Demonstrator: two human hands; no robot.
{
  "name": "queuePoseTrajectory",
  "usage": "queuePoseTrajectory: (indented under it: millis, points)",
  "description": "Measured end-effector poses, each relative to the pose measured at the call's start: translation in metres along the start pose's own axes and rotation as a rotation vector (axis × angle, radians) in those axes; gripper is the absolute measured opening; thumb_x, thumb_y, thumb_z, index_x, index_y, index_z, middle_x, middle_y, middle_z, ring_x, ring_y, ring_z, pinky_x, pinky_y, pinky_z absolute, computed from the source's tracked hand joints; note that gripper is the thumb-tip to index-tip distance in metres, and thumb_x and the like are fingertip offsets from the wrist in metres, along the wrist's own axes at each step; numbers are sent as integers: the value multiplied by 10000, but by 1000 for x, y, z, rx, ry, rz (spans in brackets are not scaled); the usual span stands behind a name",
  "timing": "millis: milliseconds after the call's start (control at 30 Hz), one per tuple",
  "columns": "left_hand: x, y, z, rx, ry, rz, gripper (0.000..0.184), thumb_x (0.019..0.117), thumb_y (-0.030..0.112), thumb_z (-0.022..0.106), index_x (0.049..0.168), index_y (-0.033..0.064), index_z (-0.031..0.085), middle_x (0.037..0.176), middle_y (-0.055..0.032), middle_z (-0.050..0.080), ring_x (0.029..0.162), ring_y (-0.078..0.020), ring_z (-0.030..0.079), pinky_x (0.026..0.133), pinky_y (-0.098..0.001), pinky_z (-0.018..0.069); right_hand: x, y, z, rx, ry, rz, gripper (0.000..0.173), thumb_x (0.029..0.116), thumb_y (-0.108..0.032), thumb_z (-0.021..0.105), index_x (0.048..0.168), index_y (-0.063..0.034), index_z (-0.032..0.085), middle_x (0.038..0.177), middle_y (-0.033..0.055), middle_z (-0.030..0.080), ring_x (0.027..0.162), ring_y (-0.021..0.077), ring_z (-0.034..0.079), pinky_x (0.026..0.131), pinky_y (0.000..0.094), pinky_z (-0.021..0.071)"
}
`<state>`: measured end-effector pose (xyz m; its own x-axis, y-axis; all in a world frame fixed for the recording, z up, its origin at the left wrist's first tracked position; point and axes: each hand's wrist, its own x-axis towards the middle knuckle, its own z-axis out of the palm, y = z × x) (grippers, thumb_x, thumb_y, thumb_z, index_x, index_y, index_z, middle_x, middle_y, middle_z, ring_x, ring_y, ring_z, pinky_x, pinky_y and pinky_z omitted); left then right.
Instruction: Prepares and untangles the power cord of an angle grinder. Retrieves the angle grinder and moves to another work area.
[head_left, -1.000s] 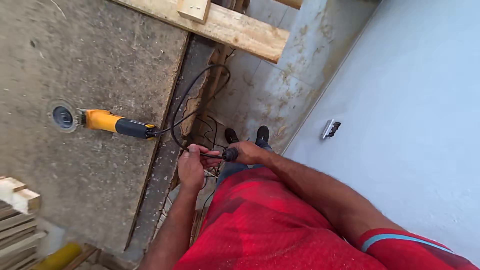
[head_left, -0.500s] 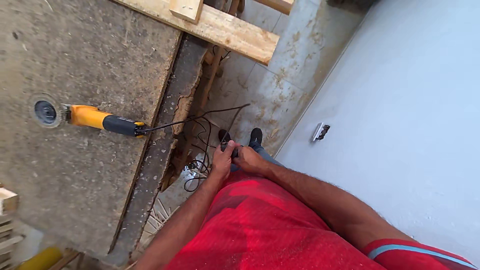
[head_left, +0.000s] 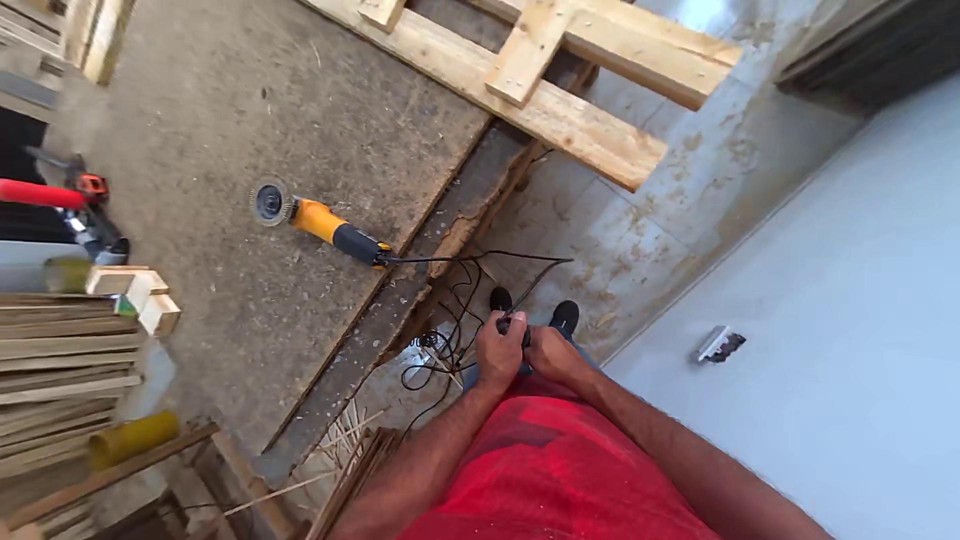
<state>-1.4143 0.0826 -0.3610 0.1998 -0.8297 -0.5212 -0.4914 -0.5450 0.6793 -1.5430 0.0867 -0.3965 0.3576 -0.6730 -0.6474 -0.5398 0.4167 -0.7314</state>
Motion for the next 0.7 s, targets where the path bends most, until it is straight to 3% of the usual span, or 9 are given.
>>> queuePoseTrajectory:
  millis: [133,333,400,433,500,533,600,667,700]
  points:
    - [-2,-3,-10,-1,69,103,314,982,444,618,1045,157,727,901,3,761,781,-121,707,725,-417,596,2,-6,6,53,-20,-40,117,937,-242,695,927,-126,689,792,56,683,760,217,681,709,503,562]
    - [-1,-14,-16,21,96,129,335,959,457,618,1035,154,738,813,0,721,711,-127,684,665,-411,594,8,-16,4,80,-117,-32,56,925,-176,694,888,-134,701,767,19,693,726,168,670,697,452,554]
    - [3,-6,-26,29,131,115,347,976,436,605,1061,124,729,884,-21,749,790,-148,710,734,-431,601,12,-10,7,-8,-146,-12,107,918,-235,714,902,-130,695,781,41,692,741,202,679,700,485,560]
    - [8,6,-39,24,148,119,373,1009,409,580,1106,72,704,981,-60,770,900,-184,735,838,-469,608,11,4,10,-92,-174,5,169,913,-283,719,906,-116,691,804,72,688,768,243,682,710,525,561]
    - [25,38,-76,-18,222,224,391,1029,370,518,1122,24,673,1056,-75,774,993,-197,745,930,-469,605,3,51,23,-166,-199,97,261,905,-364,700,957,-109,716,898,100,713,879,284,698,799,572,561]
    - [29,52,-93,-22,210,296,388,1025,377,516,1111,33,675,1054,-63,777,985,-189,753,919,-462,622,-6,67,26,-141,-161,174,293,904,-381,703,1001,-105,721,936,110,722,917,292,703,833,579,559]
    - [31,74,-112,57,98,352,335,977,409,586,1051,103,702,989,-6,780,864,-124,743,785,-412,632,2,72,6,-134,-68,269,354,919,-380,711,1130,-96,704,1035,141,723,1010,319,697,909,584,547]
    - [10,69,-117,135,-77,336,276,952,388,650,1050,139,716,940,13,764,759,-100,705,681,-380,610,7,68,4,-80,9,287,368,916,-318,744,1185,-73,686,1048,180,714,981,360,694,879,622,550]
    - [-1,62,-117,156,-154,317,295,955,390,658,1097,138,714,983,7,762,807,-108,712,725,-394,621,14,67,4,-59,34,282,385,914,-285,752,1227,-77,668,1062,178,711,974,359,694,871,620,554]
